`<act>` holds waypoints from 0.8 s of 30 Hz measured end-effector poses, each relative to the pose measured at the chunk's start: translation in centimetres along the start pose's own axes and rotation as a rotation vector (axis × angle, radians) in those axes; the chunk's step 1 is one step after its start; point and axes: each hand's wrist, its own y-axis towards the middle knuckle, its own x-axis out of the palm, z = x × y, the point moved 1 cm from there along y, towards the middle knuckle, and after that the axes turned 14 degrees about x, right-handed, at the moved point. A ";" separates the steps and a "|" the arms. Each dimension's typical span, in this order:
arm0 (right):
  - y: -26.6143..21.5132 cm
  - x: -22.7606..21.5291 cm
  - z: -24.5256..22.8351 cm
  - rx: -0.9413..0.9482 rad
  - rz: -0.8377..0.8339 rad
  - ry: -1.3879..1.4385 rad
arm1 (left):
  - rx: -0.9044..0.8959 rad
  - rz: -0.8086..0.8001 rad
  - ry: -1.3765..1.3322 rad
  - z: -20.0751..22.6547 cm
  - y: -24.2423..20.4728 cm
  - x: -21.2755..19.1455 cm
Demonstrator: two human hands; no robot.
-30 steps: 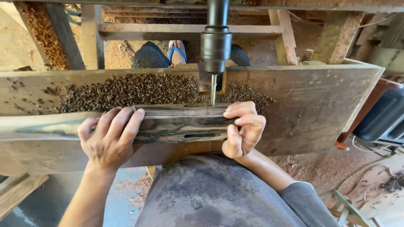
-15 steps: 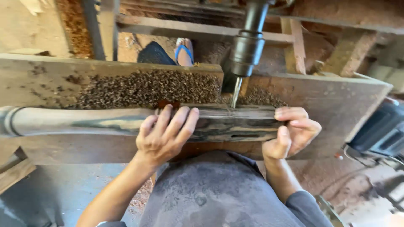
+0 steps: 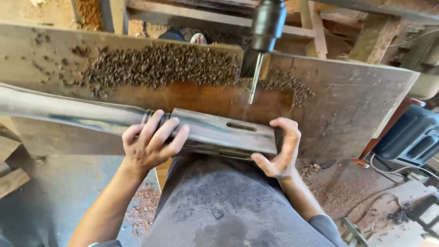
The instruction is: The person holds a carved wooden furniture leg against a drill press table and drills a series of holes into its rectangular section, repositioning the workpiece between holes and brushing away shavings. They lift the leg to check the drilled slots, then continue drilling more holes along it.
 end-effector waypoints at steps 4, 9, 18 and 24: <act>-2.2 -1.3 2.1 0.004 -0.254 -0.032 | -0.001 0.143 0.007 3.0 -3.7 -0.1; -4.0 -0.3 2.7 -0.217 -0.126 -0.014 | -0.081 0.159 -0.068 5.2 -5.0 -0.6; -5.2 -0.5 3.7 -0.205 -0.134 -0.059 | -0.069 0.180 0.014 8.3 -1.2 -2.5; -5.5 -0.5 4.3 -0.200 -0.163 -0.071 | -0.083 0.061 -0.122 10.5 4.3 -3.5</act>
